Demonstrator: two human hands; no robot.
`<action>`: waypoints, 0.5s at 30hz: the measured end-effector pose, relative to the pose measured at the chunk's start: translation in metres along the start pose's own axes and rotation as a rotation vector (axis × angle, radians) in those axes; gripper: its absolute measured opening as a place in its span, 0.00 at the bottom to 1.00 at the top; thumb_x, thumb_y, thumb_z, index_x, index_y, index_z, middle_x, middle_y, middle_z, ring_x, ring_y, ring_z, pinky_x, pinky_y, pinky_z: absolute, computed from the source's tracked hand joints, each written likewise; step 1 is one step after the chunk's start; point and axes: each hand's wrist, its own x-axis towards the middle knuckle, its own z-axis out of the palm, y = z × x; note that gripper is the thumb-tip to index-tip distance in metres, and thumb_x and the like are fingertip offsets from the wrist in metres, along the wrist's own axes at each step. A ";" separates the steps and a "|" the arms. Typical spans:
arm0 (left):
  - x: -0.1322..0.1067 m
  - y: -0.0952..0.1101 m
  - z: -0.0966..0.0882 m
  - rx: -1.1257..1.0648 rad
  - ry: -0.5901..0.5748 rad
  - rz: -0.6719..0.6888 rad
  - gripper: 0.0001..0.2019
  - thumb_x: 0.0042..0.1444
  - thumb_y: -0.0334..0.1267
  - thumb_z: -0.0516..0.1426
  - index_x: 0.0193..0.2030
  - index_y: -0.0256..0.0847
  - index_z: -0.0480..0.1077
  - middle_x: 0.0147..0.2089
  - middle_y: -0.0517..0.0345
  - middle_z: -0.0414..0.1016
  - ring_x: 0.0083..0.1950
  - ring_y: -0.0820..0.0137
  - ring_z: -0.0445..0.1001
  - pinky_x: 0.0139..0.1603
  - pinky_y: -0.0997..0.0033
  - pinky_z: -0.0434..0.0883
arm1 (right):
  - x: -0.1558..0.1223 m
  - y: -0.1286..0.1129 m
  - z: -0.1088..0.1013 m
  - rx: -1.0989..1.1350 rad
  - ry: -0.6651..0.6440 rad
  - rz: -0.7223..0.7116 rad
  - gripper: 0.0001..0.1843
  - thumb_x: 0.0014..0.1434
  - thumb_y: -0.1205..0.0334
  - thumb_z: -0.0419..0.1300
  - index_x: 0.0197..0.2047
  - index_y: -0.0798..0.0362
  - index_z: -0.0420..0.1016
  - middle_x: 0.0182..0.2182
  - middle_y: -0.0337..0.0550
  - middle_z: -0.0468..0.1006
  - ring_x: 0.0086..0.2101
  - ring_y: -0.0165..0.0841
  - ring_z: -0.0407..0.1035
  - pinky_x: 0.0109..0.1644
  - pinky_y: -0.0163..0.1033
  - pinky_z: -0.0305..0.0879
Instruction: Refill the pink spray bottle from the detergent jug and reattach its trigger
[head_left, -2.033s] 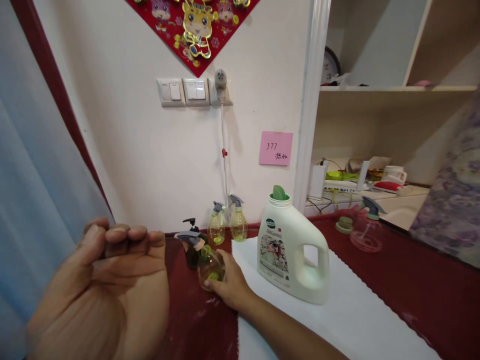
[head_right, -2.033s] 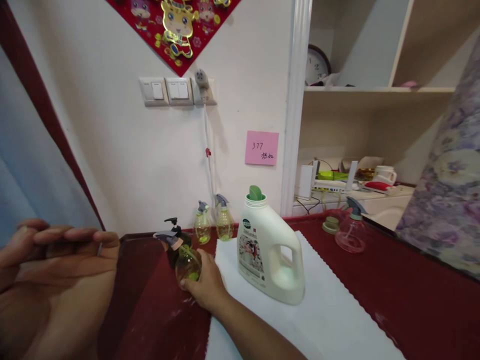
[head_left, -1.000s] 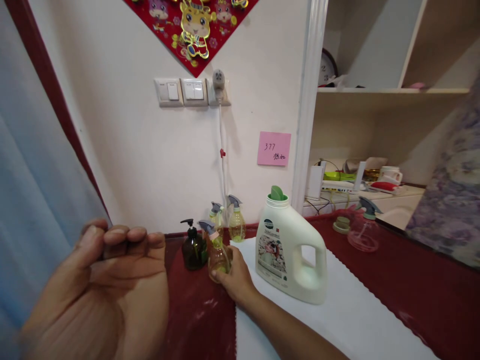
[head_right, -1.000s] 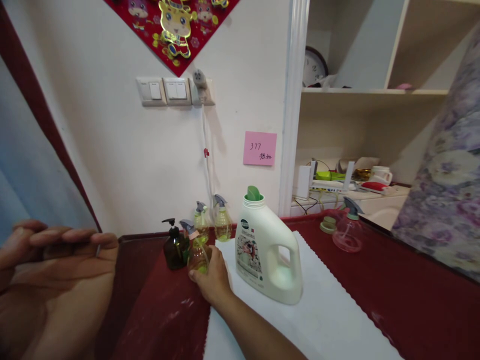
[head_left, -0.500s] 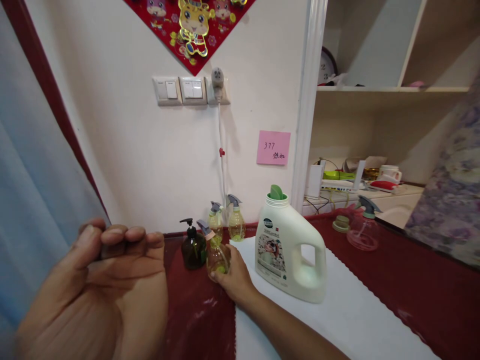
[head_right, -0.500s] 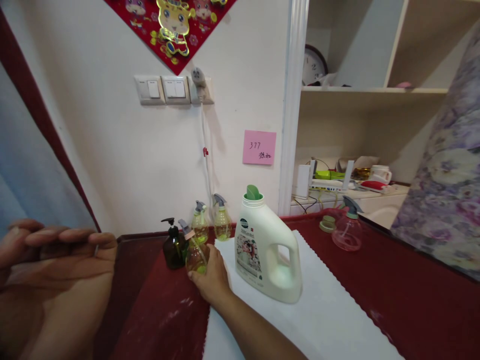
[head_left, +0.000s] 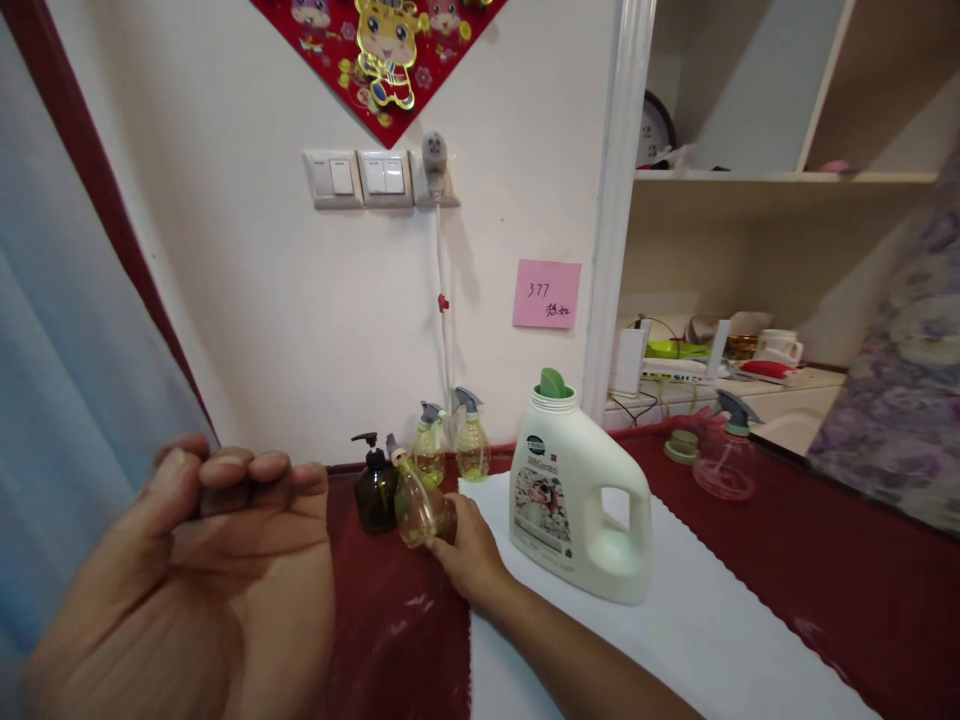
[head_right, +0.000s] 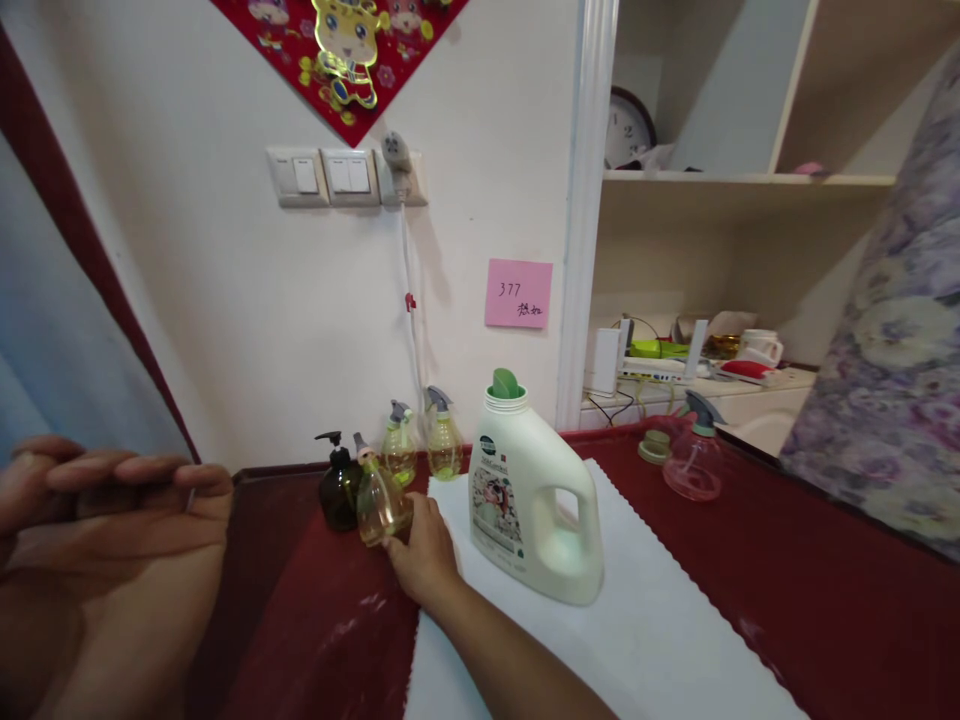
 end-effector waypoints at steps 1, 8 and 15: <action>-0.001 0.001 0.000 0.003 -0.011 -0.001 0.05 0.55 0.31 0.66 0.34 0.41 0.74 0.28 0.72 0.77 0.30 0.81 0.77 0.34 0.76 0.82 | 0.000 0.001 0.001 -0.007 0.001 0.000 0.26 0.52 0.67 0.67 0.55 0.49 0.71 0.50 0.46 0.77 0.51 0.43 0.72 0.58 0.49 0.67; 0.011 0.001 -0.013 -0.014 -0.094 0.050 0.04 0.60 0.30 0.63 0.37 0.42 0.74 0.29 0.74 0.78 0.32 0.82 0.78 0.36 0.77 0.80 | 0.001 0.003 0.000 -0.050 0.014 -0.015 0.18 0.62 0.63 0.66 0.55 0.54 0.71 0.50 0.45 0.75 0.51 0.42 0.71 0.59 0.56 0.67; 0.010 -0.001 -0.011 -0.042 -0.043 0.063 0.06 0.57 0.28 0.63 0.37 0.43 0.73 0.28 0.76 0.78 0.30 0.84 0.77 0.35 0.79 0.79 | 0.003 0.003 -0.002 -0.050 0.024 -0.024 0.16 0.64 0.60 0.66 0.54 0.54 0.72 0.50 0.45 0.75 0.51 0.42 0.71 0.58 0.56 0.68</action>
